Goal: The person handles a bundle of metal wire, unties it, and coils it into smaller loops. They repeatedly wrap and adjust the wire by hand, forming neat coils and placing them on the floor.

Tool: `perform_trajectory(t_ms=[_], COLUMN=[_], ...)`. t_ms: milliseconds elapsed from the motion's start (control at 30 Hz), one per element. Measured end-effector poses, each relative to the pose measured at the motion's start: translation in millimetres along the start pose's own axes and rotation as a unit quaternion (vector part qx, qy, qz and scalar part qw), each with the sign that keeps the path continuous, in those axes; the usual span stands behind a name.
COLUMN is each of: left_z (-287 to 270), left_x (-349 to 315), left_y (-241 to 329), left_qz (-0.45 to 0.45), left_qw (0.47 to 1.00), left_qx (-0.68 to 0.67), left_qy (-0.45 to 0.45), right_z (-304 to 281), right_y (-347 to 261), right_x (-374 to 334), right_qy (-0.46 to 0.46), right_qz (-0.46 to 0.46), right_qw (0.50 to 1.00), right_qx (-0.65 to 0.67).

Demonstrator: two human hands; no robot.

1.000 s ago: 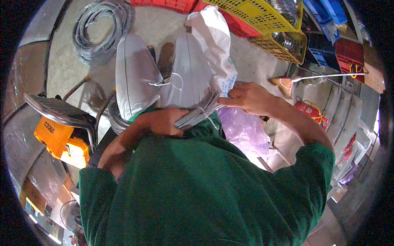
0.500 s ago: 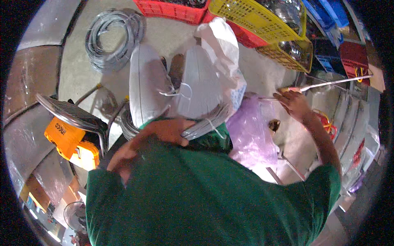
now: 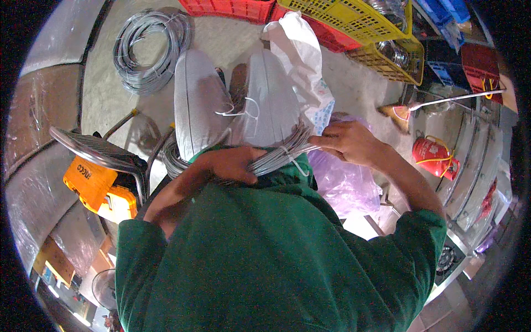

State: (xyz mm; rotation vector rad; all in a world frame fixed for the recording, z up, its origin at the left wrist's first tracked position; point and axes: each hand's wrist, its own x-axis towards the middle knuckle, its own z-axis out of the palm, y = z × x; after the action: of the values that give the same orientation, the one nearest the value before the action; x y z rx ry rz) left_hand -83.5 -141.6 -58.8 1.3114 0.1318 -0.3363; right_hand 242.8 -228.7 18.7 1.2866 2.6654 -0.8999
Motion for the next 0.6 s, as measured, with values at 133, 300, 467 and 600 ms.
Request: perform_trajectory(t_ms=[133,300,467,600], left_z=[0.0,1.4,3.0,2.1], left_x=[1.1,3.5,3.6,2.5], left_y=[2.9,-0.8,-8.7,-14.1], left_qz=[0.005,0.004,0.039,0.035], left_qw=[1.0,1.0,0.998,0.995], left_qx=[-0.009,0.027,0.036,0.087], left_qy=[-0.001,0.011,0.023,0.034], right_z=[-4.3,4.1,4.6,-10.9], right_y=[0.6,8.2,16.1,13.4], right_x=[3.0,3.6,7.3,12.2], right_qy=[-0.019,-0.057,-0.052,-0.095], right_qz=[-0.023,-0.005,-0.019,-0.002], right_qw=[0.997,0.997,0.997,0.993], right_qx=[-0.074,-0.057,-0.052,-0.064])
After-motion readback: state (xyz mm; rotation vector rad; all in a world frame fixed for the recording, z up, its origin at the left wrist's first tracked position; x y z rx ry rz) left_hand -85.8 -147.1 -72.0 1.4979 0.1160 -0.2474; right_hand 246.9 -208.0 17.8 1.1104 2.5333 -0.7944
